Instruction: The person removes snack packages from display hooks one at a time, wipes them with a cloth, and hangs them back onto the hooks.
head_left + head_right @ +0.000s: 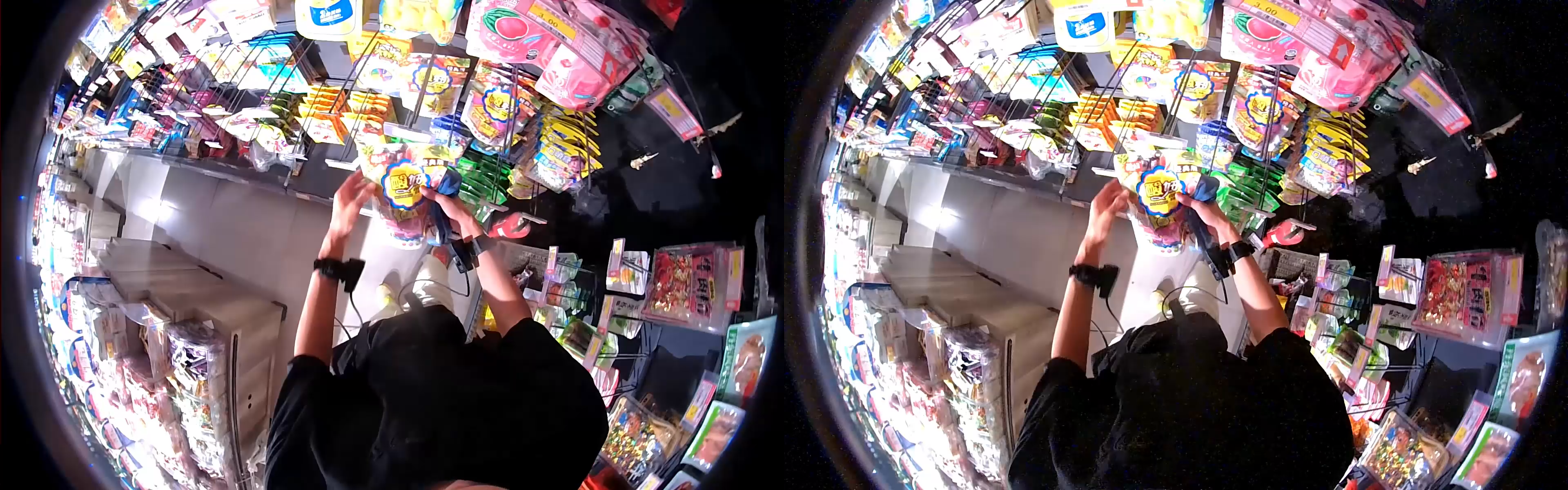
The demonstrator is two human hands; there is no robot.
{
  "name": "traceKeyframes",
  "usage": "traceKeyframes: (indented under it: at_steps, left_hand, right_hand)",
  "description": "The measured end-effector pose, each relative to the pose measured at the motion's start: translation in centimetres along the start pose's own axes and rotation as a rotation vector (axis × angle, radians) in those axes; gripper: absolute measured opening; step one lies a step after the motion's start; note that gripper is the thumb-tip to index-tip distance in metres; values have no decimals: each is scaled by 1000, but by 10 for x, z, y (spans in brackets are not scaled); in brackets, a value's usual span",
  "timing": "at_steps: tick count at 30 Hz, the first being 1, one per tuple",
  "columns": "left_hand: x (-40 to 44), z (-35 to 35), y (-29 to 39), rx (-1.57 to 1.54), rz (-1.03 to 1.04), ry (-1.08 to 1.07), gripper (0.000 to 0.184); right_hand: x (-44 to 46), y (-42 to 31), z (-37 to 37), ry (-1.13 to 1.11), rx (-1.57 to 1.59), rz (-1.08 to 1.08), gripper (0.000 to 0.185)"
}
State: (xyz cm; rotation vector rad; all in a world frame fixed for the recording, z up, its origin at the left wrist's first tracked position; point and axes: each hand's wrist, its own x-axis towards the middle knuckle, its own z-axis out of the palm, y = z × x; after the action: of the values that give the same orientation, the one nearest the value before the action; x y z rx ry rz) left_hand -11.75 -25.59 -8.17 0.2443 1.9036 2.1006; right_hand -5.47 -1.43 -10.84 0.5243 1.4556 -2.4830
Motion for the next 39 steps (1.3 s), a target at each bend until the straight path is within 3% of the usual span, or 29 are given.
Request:
traceKeyframes:
  at_steps: [1, 2, 3, 5, 6, 11, 14, 16, 21, 22, 24, 29, 31, 39]
  left_hand:
    - [18, 11, 6, -84, 39, 16, 54]
    - [34, 24, 16, -89, 58, 57, 57]
    - [49, 25, 22, -71, 41, -53, 51]
    - [74, 37, 29, -146, -38, -87, 44]
    - [88, 35, 18, -115, -41, -98, 32]
    - [121, 41, -24, -306, -30, -84, 15]
    - [121, 46, -27, -409, -98, -53, 8]
    - [123, 46, -25, -408, -88, -62, 10]
    - [123, 58, 6, -443, -38, -123, 19]
    - [127, 59, 8, -444, -13, -139, 17]
    - [129, 64, 14, -405, -36, -101, 14]
    - [133, 75, 15, -332, -17, 19, 9]
    - [132, 77, 13, -382, 13, 33, 6]
    - [132, 76, 3, -442, 20, 85, 5]
  right_hand:
    - [0, -8, 1, 34, 106, 175, 33]
    - [17, 2, -21, -6, -30, 70, 32]
    - [10, -17, -14, -69, 44, 104, 32]
    - [21, -17, -22, -81, -3, -39, 32]
    - [28, -15, -26, -90, 62, -48, 33]
    - [48, -20, -50, 30, -18, 91, 32]
    - [63, -14, -60, -95, 38, -66, 27]
    - [70, -18, -63, -138, 13, -175, 24]
    - [62, -41, -64, -172, 85, -17, 22]
    - [65, -42, -62, -158, 23, -95, 23]
    - [66, -41, -63, -95, -111, -206, 28]
    - [55, -66, -42, -145, 39, -197, 32]
    - [50, -66, -48, -158, 153, -108, 35]
    - [57, -58, -56, 35, -65, 37, 43]
